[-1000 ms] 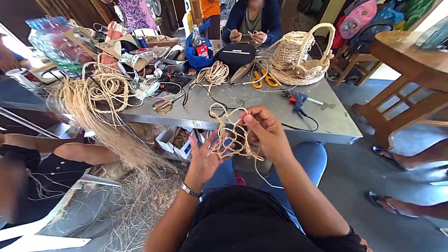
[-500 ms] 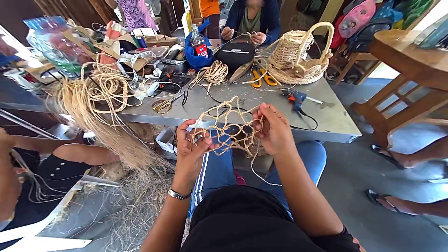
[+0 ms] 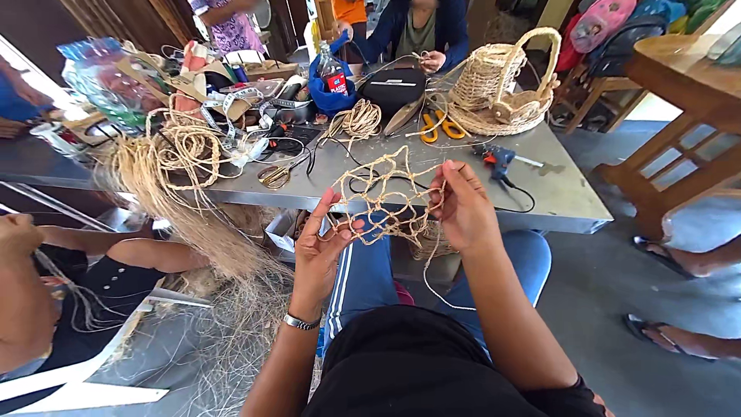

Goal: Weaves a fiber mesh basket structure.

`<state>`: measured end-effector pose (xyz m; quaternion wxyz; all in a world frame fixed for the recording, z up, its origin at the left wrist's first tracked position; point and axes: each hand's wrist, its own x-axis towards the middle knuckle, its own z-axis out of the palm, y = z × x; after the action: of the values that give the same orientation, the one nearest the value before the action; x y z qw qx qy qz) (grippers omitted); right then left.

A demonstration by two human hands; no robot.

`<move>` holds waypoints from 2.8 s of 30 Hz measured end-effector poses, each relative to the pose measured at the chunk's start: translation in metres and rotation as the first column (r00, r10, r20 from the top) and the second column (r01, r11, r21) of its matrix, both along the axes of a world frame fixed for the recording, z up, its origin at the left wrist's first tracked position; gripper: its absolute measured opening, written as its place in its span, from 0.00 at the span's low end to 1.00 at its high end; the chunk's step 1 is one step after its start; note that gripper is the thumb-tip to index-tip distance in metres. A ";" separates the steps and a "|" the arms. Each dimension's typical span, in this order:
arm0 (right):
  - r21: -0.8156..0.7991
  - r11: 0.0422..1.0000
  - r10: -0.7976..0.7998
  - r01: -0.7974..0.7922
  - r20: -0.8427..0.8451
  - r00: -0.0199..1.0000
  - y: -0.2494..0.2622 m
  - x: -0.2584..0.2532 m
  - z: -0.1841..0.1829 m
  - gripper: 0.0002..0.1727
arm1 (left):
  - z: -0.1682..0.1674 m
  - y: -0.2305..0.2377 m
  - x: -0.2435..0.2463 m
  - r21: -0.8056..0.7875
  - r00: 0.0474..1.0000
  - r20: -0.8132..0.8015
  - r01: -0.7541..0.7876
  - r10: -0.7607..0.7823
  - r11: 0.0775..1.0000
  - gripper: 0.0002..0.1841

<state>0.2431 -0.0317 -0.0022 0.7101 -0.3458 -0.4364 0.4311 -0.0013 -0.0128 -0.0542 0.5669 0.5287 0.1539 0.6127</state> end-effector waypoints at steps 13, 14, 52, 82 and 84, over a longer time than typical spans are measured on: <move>0.158 0.971 0.027 -0.179 0.672 0.740 -0.003 -0.008 0.025 0.10 | 0.060 0.010 0.008 0.674 0.683 -0.505 -0.071 0.528 0.736 0.34; 0.165 0.964 0.033 -0.209 0.704 0.710 -0.004 -0.010 0.027 0.10 | 0.062 0.009 0.016 0.701 0.644 -0.529 -0.035 0.553 0.712 0.31; 0.575 0.583 -0.426 -0.574 0.818 0.387 -0.132 -0.025 0.028 0.17 | 0.129 -0.095 -0.041 0.760 0.615 -0.480 0.648 0.626 -0.055 0.08; -0.013 0.952 0.240 -0.306 0.655 0.717 -0.014 0.002 0.028 0.04 | 0.067 -0.001 0.006 0.347 0.745 -0.644 0.080 0.175 0.935 0.13; -0.048 0.937 0.293 -0.346 0.645 0.706 -0.014 0.004 0.028 0.08 | 0.057 -0.001 0.004 0.316 0.754 -0.637 0.063 0.162 0.947 0.09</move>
<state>0.2472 -0.0456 0.0257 0.4444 -0.3639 -0.7220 0.3857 0.0025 -0.0137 0.0028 0.3676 0.7892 0.2559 0.4201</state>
